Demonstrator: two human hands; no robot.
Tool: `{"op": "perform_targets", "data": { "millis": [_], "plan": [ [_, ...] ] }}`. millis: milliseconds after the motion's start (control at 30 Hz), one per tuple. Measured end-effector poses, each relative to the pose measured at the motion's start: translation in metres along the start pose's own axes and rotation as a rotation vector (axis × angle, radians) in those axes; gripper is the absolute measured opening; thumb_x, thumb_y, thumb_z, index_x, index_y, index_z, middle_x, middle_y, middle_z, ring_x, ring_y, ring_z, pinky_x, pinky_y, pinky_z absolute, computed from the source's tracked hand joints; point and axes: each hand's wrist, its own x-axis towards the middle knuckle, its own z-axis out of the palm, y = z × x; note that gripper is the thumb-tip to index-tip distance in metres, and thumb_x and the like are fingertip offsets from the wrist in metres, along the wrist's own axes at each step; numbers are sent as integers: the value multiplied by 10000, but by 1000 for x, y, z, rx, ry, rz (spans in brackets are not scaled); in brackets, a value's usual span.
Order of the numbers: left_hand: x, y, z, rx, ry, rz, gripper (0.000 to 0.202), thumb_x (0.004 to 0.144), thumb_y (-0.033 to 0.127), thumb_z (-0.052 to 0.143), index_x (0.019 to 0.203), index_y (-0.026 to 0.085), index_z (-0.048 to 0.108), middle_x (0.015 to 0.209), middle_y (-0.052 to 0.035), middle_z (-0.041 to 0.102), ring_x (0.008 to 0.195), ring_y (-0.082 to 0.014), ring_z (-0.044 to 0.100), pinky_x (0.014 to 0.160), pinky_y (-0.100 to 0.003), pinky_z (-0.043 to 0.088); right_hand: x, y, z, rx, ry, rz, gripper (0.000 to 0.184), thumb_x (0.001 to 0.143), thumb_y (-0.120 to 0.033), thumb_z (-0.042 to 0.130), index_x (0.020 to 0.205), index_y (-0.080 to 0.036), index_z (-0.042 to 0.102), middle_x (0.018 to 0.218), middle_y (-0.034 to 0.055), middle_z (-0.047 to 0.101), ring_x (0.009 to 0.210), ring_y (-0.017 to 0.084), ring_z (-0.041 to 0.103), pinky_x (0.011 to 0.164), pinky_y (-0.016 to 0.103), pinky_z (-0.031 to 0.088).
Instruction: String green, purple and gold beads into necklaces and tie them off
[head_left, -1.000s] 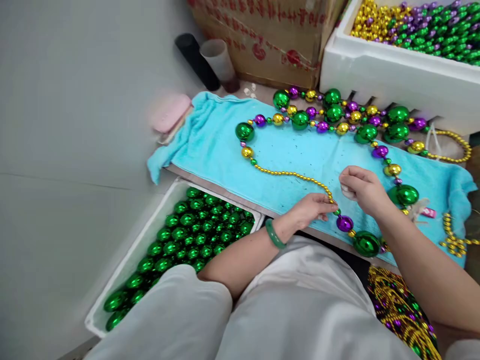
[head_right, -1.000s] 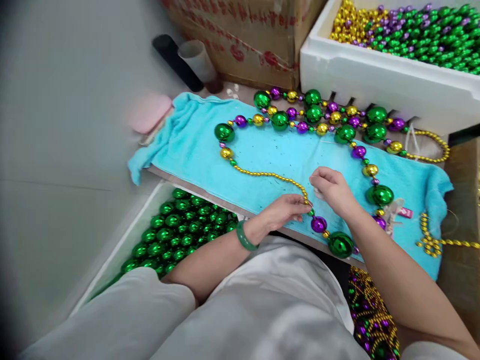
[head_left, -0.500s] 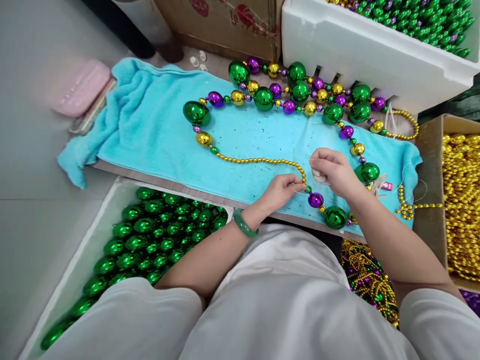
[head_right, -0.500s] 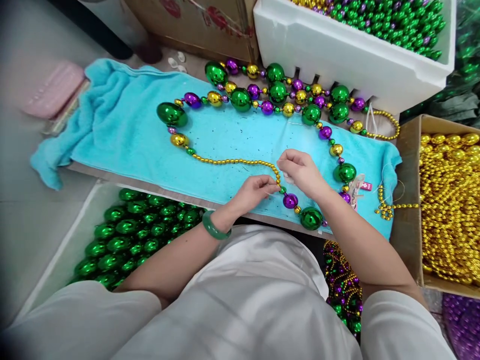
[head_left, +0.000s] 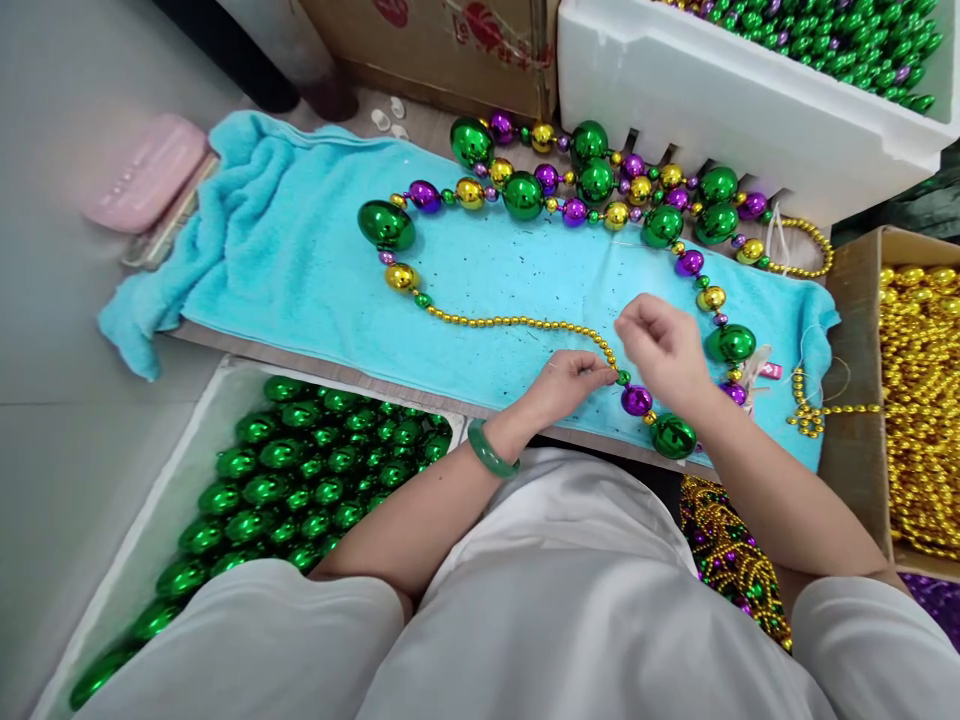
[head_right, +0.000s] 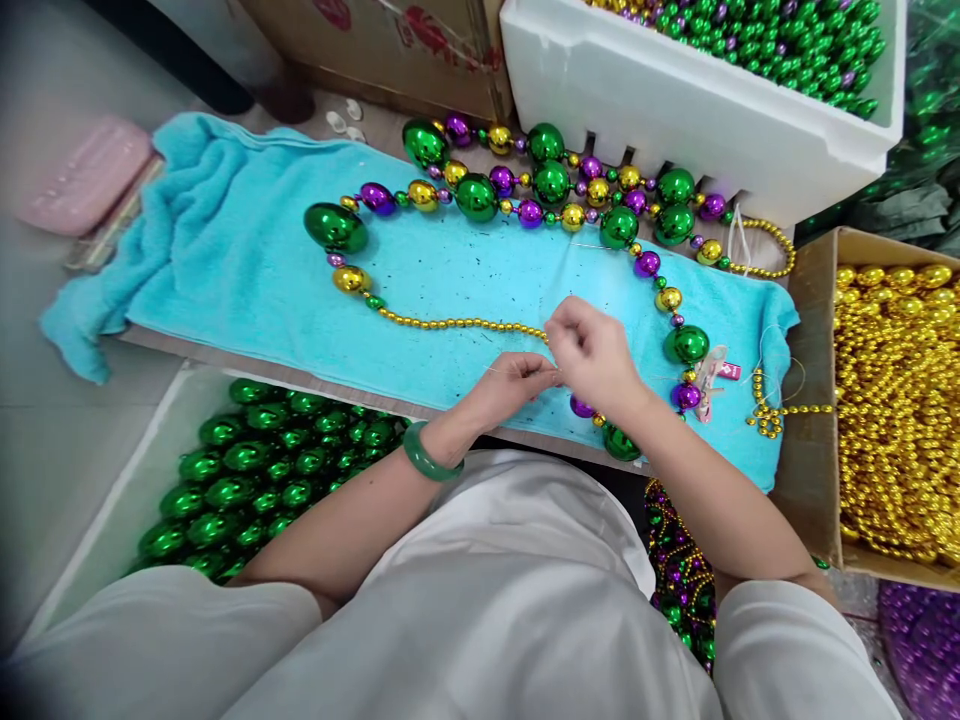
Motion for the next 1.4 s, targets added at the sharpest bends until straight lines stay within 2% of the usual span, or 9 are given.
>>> {"op": "perform_targets", "data": {
  "millis": [167, 333, 533, 667, 767, 833, 933, 1133, 1400],
  "plan": [
    [-4, 11, 2, -163, -13, -167, 234, 701, 312, 699, 606, 143, 568, 518, 44, 426, 493, -64, 348, 477, -209, 265, -49, -2, 44, -633, -308, -550, 169, 855, -166, 409, 768, -173, 554, 699, 70, 547, 684, 193, 451, 637, 330, 346],
    [-7, 17, -6, -166, -62, -183, 210, 648, 284, 730, 601, 140, 585, 567, 27, 490, 506, -62, 389, 478, -195, 292, -58, 23, 61, -894, -401, -649, 269, 910, -114, 345, 872, -140, 610, 784, 117, 592, 752, 233, 491, 724, 397, 381],
    [-5, 17, -16, 59, -105, -52, 154, 691, 266, 675, 633, 144, 602, 584, 27, 470, 552, -82, 394, 510, -200, 301, -72, 7, 61, -953, -530, -537, 229, 867, -90, 433, 885, -99, 661, 881, 175, 625, 902, 287, 549, 681, 392, 405],
    [-7, 18, -18, 134, -90, 121, 135, 730, 240, 630, 634, 154, 587, 643, 14, 502, 641, -110, 434, 598, -216, 338, -57, -16, 9, -743, -230, -405, 155, 842, -204, 539, 770, -151, 666, 899, 158, 647, 993, 309, 547, 671, 371, 423],
    [-8, 19, -18, 192, -105, 241, 115, 750, 216, 618, 650, 164, 598, 693, -5, 531, 693, -134, 463, 665, -238, 358, -11, 1, -40, -331, 3, -9, 130, 826, -265, 570, 805, -160, 643, 812, 101, 639, 770, 200, 570, 583, 284, 407],
    [-8, 21, -16, 249, -126, 328, 118, 769, 196, 602, 653, 173, 605, 715, -18, 547, 728, -151, 480, 716, -253, 367, 18, 27, -53, 40, -241, 267, 148, 744, -253, 618, 856, -157, 632, 777, 63, 649, 606, 133, 536, 486, 232, 359],
    [-7, 26, -13, 333, -152, 441, 136, 798, 182, 572, 677, 193, 633, 731, -31, 561, 764, -172, 494, 767, -275, 370, 39, 61, -37, 450, -659, 511, 314, 580, -218, 696, 876, -153, 611, 701, -3, 627, 527, 91, 494, 448, 194, 343],
    [-4, 23, -18, 467, -86, 528, 188, 829, 178, 532, 669, 207, 626, 674, -24, 531, 714, -174, 470, 776, -296, 362, 38, 70, -4, 529, -903, 523, 243, 516, -220, 720, 708, -143, 592, 552, -68, 531, 517, 70, 456, 534, 202, 401],
    [0, 2, -17, 628, 176, 407, 179, 819, 174, 554, 641, 178, 570, 658, 0, 522, 691, -150, 483, 714, -281, 366, 39, 54, -36, 71, -529, 298, 190, 678, -328, 624, 687, -139, 633, 583, -34, 526, 556, 82, 411, 549, 232, 314]
  ]
}}
